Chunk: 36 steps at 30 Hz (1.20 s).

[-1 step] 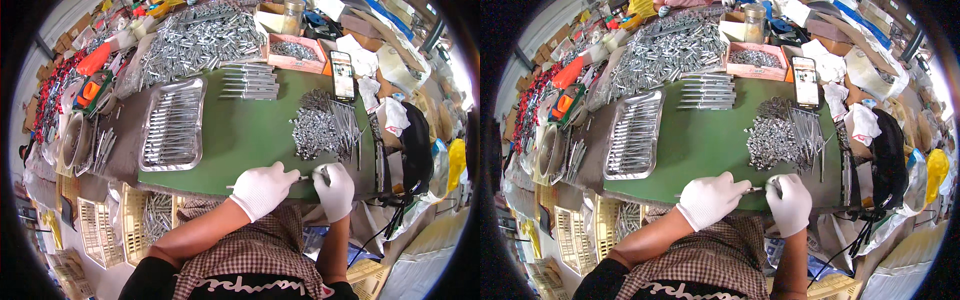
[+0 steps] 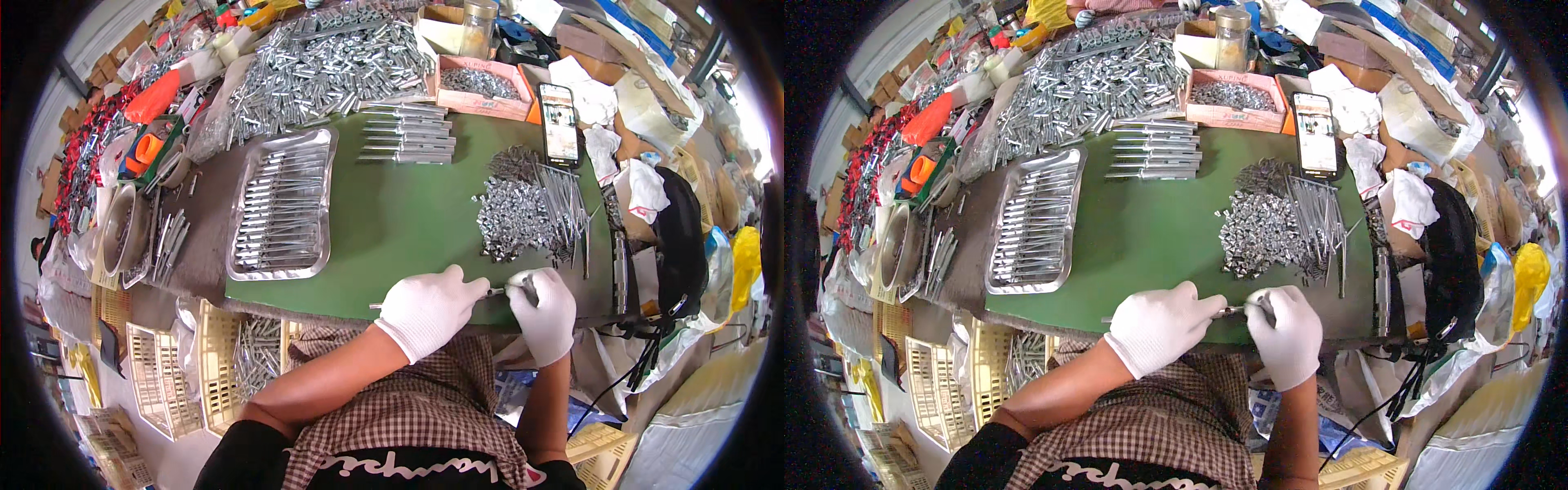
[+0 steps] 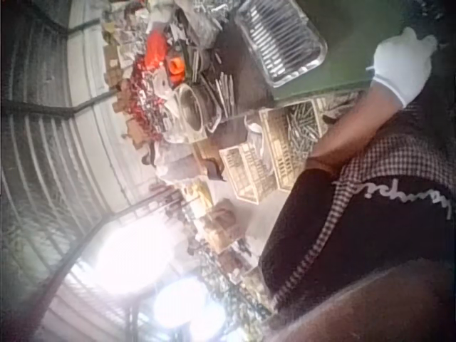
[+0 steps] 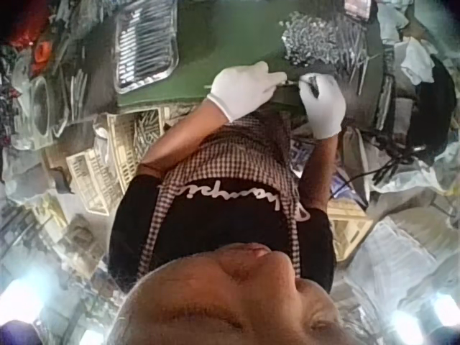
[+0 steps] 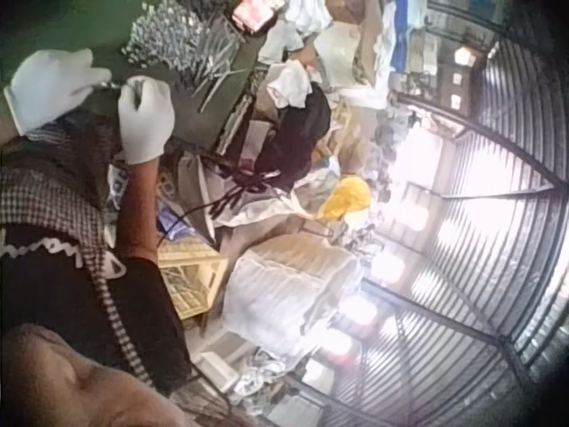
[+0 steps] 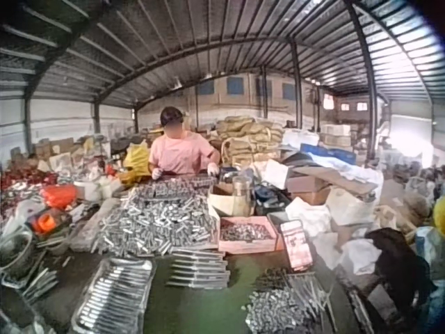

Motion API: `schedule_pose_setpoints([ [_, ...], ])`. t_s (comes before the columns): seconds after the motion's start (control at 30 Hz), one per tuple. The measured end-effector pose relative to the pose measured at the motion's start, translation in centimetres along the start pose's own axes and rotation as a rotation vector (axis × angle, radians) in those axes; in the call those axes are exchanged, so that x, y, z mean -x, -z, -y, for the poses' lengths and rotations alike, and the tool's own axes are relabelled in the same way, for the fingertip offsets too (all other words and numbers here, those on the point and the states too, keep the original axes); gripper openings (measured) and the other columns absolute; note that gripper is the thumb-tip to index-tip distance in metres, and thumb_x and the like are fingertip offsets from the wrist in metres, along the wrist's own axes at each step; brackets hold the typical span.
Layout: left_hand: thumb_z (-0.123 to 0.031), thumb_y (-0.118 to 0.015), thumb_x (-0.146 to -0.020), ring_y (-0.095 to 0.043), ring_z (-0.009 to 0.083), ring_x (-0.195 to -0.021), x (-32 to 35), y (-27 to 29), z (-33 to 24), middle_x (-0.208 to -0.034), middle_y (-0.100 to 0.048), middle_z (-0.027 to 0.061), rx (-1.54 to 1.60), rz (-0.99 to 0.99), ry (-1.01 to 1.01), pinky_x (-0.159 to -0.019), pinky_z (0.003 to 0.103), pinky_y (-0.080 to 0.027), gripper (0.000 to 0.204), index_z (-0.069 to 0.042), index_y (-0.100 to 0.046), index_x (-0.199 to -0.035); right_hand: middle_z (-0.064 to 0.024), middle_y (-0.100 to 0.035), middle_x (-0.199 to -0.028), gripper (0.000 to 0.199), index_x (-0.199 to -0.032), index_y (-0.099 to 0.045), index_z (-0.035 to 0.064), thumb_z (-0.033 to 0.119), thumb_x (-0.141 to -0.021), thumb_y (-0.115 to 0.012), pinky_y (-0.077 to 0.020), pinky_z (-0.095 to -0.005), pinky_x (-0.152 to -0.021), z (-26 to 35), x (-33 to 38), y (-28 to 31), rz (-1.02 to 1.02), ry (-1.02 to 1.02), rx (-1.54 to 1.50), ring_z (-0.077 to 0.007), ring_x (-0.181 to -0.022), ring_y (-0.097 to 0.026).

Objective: The person assembles metal hardware by hand, inserting metal rods and small fittings into metal tubular casings.

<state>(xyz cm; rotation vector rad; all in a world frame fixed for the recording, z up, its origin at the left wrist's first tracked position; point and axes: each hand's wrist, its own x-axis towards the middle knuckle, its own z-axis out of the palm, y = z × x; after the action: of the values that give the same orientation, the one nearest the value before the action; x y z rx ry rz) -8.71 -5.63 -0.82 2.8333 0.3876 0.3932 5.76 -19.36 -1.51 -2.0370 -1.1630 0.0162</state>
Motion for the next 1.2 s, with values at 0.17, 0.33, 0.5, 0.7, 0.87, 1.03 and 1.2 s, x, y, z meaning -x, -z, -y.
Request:
schedule_pose_setpoints([
  [0.17,-0.021,-0.063,-0.084,-0.060,0.0234,-0.054,0.0,0.2,-0.2,-0.073,-0.052,0.0067,0.012,0.008,-0.003,-0.049,0.037,-0.050,0.020,-0.020,-0.065,-0.104,-0.0097,-0.064,-0.083,0.011,-0.085,-0.067,0.0087,0.006,-0.076,-0.071,-0.0505,-0.0358,-0.062,1.5,0.4,-0.5,0.065,-0.003,-0.040,-0.0269,-0.070,-0.064],
  [0.33,-0.020,-0.063,-0.083,-0.060,0.0236,-0.054,-0.1,0.1,0.0,-0.073,-0.052,0.0068,0.024,0.024,-0.002,-0.049,0.037,-0.050,0.020,-0.020,-0.064,-0.103,-0.0102,-0.064,-0.084,0.012,-0.085,-0.065,0.0096,0.007,-0.075,-0.070,-0.0504,-0.0387,-0.062,1.2,0.4,-0.9,0.079,0.039,0.045,-0.0306,-0.071,-0.063],
  [0.5,-0.019,-0.063,-0.084,-0.060,0.0230,-0.053,0.0,0.1,0.1,-0.073,-0.052,0.0067,0.019,0.015,-0.027,-0.049,0.036,-0.050,0.024,-0.021,-0.065,-0.108,-0.0106,-0.063,-0.084,0.014,-0.085,-0.062,0.0097,0.008,-0.075,-0.071,-0.0500,-0.0398,-0.062,1.1,0.4,-1.2,0.100,-0.023,-0.015,-0.0323,-0.071,-0.063],
  [0.7,-0.018,-0.061,-0.084,-0.059,0.0197,-0.050,0.4,-0.1,0.5,-0.071,-0.051,0.0062,-0.101,-0.019,-0.106,-0.046,0.035,-0.049,0.036,-0.022,-0.063,-0.120,-0.0102,-0.058,-0.074,0.016,-0.085,-0.060,0.0036,-0.001,-0.072,-0.069,-0.0470,-0.0352,-0.060,0.9,0.4,-1.4,0.075,0.034,0.022,-0.0247,-0.064,-0.059],
  [0.87,-0.018,-0.061,-0.084,-0.058,0.0203,-0.048,0.1,0.3,0.2,-0.070,-0.050,0.0061,-0.095,0.052,-0.103,-0.043,0.035,-0.048,0.037,-0.021,-0.062,-0.121,-0.0025,-0.054,-0.074,0.014,-0.097,-0.060,0.0029,0.008,-0.084,-0.061,-0.0418,-0.0279,-0.053,2.0,-1.3,-1.3,0.064,-0.184,-0.764,-0.0124,-0.059,-0.051],
  [1.03,-0.019,-0.061,-0.085,-0.057,0.0203,-0.047,0.0,0.2,0.1,-0.069,-0.050,0.0055,-0.109,0.080,-0.108,-0.042,0.035,-0.048,0.037,-0.022,-0.061,-0.121,0.0004,-0.040,-0.061,0.036,-0.074,-0.049,0.0054,0.028,-0.100,-0.037,-0.0240,-0.0242,-0.043,2.1,-2.2,-4.7,-0.212,-0.283,-1.523,-0.0077,-0.048,-0.031],
  [1.2,-0.019,-0.061,-0.085,-0.056,0.0201,-0.046,-0.1,-0.1,0.3,-0.068,-0.049,0.0052,-0.101,0.073,-0.117,-0.042,0.035,-0.048,0.038,-0.023,-0.060,-0.123,-0.0009,-0.036,-0.056,0.040,-0.060,-0.043,0.0053,0.019,-0.097,-0.037,-0.0206,-0.0258,-0.043,1.9,-1.9,-5.2,-0.296,-0.205,-1.486,-0.0095,-0.047,-0.031],
])
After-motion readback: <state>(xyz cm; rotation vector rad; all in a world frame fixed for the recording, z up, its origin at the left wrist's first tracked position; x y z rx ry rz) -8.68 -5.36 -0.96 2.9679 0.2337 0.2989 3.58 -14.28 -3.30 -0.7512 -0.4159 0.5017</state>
